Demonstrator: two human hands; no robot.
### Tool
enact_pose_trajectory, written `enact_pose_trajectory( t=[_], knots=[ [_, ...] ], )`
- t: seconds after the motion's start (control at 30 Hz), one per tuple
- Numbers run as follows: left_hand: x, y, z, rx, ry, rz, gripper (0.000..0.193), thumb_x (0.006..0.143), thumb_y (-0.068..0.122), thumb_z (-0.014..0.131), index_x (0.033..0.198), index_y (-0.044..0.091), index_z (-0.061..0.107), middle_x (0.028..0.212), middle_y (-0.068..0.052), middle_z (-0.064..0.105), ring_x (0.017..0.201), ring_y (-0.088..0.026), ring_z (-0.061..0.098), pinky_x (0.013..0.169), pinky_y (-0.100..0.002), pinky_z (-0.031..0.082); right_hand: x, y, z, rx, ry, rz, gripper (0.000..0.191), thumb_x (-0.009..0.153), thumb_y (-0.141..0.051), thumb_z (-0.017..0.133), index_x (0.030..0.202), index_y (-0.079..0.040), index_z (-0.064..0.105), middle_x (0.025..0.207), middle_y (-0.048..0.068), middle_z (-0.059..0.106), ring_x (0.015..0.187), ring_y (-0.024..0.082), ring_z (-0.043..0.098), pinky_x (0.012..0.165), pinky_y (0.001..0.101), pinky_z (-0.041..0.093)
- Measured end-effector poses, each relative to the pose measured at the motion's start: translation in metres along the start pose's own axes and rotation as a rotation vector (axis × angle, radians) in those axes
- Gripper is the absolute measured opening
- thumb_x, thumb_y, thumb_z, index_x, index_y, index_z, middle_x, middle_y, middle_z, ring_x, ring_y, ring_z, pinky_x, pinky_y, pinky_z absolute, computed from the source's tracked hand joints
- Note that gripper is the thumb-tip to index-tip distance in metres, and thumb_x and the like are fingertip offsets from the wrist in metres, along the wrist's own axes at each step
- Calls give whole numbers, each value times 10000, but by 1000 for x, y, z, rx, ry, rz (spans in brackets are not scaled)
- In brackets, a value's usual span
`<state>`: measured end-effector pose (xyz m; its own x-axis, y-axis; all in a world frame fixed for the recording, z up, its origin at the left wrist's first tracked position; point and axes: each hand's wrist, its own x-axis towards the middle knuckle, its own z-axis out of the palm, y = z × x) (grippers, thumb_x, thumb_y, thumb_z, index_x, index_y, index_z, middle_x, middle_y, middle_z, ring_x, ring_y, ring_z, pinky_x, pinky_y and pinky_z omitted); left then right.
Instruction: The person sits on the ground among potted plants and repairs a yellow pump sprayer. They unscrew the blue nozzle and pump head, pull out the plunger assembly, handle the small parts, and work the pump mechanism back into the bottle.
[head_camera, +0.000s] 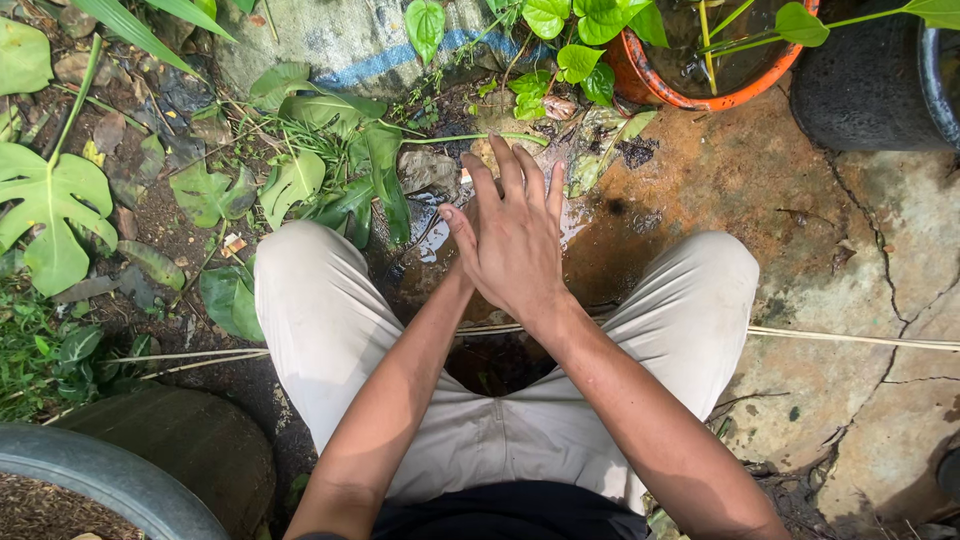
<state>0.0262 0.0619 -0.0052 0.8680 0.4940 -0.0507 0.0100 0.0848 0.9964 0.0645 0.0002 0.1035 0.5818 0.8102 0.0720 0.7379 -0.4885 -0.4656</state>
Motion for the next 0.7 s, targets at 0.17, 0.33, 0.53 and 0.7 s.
enact_pose_trajectory(
  t=[0.17,0.33,0.53,0.7],
  knots=[
    [10,2,0,125,-29,-81,657,1039,490,472,1503,31,398,1371,-143,535,1269,-281,534,1078,-406,479,6,12,16,12,-17,32,670,1039,-467,555,1556,-69,403,1589,206,396,1467,411,353,1206,668,134],
    [11,7,-2,-47,-7,137,590,1135,392,427,1575,13,326,1537,-144,458,1403,-276,448,1142,-436,398,7,19,24,42,-73,32,709,1006,-470,572,1542,-45,384,1561,231,392,1456,418,349,1204,635,163],
    [14,18,-4,-235,-41,-243,369,1095,359,546,941,42,655,907,-122,658,767,-157,599,713,-339,553,-13,31,25,349,157,36,612,1083,-327,540,1549,23,354,1583,282,388,1519,443,337,1283,515,226],
    [17,28,2,-296,-89,-270,468,1085,401,485,772,72,597,702,-88,695,597,-129,592,589,-270,482,-83,42,28,500,351,382,404,1091,-258,540,1379,15,462,1316,218,570,1247,304,562,1111,418,422]
  ],
)
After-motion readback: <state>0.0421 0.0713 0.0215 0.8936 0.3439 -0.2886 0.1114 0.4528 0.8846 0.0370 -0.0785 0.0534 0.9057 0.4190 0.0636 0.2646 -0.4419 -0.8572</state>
